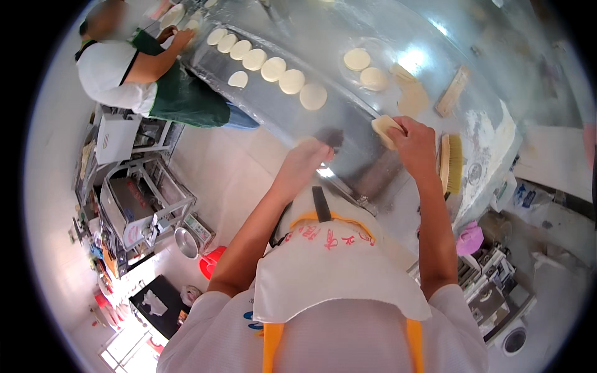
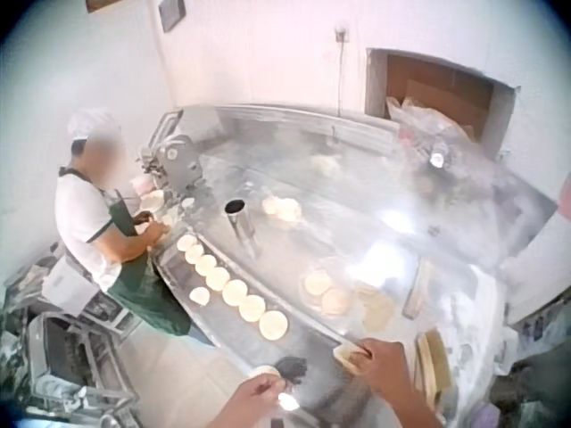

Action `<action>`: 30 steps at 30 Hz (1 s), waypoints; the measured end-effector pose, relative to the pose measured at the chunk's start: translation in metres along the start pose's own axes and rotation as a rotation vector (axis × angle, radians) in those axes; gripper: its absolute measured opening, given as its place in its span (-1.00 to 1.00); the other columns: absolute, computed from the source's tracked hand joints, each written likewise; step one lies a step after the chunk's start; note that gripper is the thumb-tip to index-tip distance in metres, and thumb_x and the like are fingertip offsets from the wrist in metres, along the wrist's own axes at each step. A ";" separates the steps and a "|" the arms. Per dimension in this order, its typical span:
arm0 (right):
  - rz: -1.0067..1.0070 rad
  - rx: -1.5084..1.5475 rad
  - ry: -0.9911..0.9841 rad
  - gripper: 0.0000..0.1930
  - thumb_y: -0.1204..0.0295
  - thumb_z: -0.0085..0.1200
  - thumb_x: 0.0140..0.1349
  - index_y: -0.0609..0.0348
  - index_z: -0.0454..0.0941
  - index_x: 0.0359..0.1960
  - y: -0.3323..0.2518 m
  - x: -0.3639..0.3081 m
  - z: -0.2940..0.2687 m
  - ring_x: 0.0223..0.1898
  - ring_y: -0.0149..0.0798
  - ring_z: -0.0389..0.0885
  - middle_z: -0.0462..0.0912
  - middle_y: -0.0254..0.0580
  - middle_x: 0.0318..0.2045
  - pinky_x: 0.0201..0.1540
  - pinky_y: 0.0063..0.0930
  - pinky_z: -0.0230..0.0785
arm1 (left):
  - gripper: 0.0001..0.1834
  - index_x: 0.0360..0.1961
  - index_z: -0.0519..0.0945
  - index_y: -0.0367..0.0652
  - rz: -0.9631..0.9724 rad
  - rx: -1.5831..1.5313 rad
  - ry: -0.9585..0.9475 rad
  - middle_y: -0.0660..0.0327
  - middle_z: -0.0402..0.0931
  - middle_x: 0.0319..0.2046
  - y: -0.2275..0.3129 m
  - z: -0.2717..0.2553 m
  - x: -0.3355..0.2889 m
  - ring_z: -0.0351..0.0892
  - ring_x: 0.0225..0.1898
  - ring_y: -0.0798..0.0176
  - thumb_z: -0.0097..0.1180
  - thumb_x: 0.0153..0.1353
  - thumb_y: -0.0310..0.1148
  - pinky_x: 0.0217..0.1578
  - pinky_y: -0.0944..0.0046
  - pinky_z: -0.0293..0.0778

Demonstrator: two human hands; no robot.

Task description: The person picks up thin dough disks from a stainless steel table, stacks them, and then wraps the stack in a plastic sheet.

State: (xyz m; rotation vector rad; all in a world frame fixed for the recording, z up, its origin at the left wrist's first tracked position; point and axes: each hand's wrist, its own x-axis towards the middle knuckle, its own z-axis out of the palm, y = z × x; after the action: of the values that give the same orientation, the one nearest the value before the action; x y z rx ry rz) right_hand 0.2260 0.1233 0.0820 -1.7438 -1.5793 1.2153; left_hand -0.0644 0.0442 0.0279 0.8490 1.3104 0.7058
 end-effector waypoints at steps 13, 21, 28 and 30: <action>0.074 0.213 -0.053 -0.70 0.35 0.24 0.45 0.28 0.72 0.09 -0.032 0.011 0.046 -0.08 -0.33 0.78 0.85 -0.11 -0.11 0.07 -0.38 0.58 | -0.12 0.48 0.36 -0.45 -0.285 -1.237 -0.623 -0.05 0.47 0.39 0.037 0.040 0.091 0.45 0.44 0.03 -0.04 0.59 0.24 0.49 0.04 0.31; 0.028 0.211 0.110 -0.64 0.45 0.24 0.50 0.31 0.58 0.25 -0.033 0.006 0.050 -0.05 -0.32 0.77 0.80 -0.12 -0.04 0.08 -0.37 0.62 | -0.41 0.49 0.36 -0.47 -0.120 -0.467 -0.365 -0.06 0.50 0.39 0.084 0.010 0.062 0.57 0.35 0.01 0.02 0.66 -0.20 0.35 0.00 0.51; 0.198 0.491 0.235 -0.72 0.42 0.16 0.57 0.36 0.63 0.16 0.011 -0.005 0.030 -0.12 -0.31 0.77 0.80 -0.12 -0.13 0.00 -0.40 0.64 | -0.51 0.37 0.60 -0.28 -0.007 0.300 -0.118 0.22 0.71 0.10 0.087 -0.022 0.093 0.68 0.06 0.33 0.08 0.67 -0.13 0.08 0.26 0.59; 0.195 0.504 0.193 -0.74 0.40 0.17 0.55 0.32 0.66 0.11 0.014 -0.010 0.025 -0.14 -0.34 0.78 0.80 -0.16 -0.15 0.00 -0.43 0.62 | -0.56 0.29 0.67 -0.27 0.026 0.112 -0.168 0.31 0.72 -0.03 0.086 -0.020 0.090 0.63 -0.05 0.41 0.05 0.67 -0.15 0.03 0.29 0.56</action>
State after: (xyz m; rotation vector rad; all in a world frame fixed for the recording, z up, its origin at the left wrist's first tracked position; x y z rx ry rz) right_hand 0.2129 0.1054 0.0611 -1.6399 -0.9072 1.3452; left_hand -0.0695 0.1678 0.0525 0.9957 1.1979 0.5724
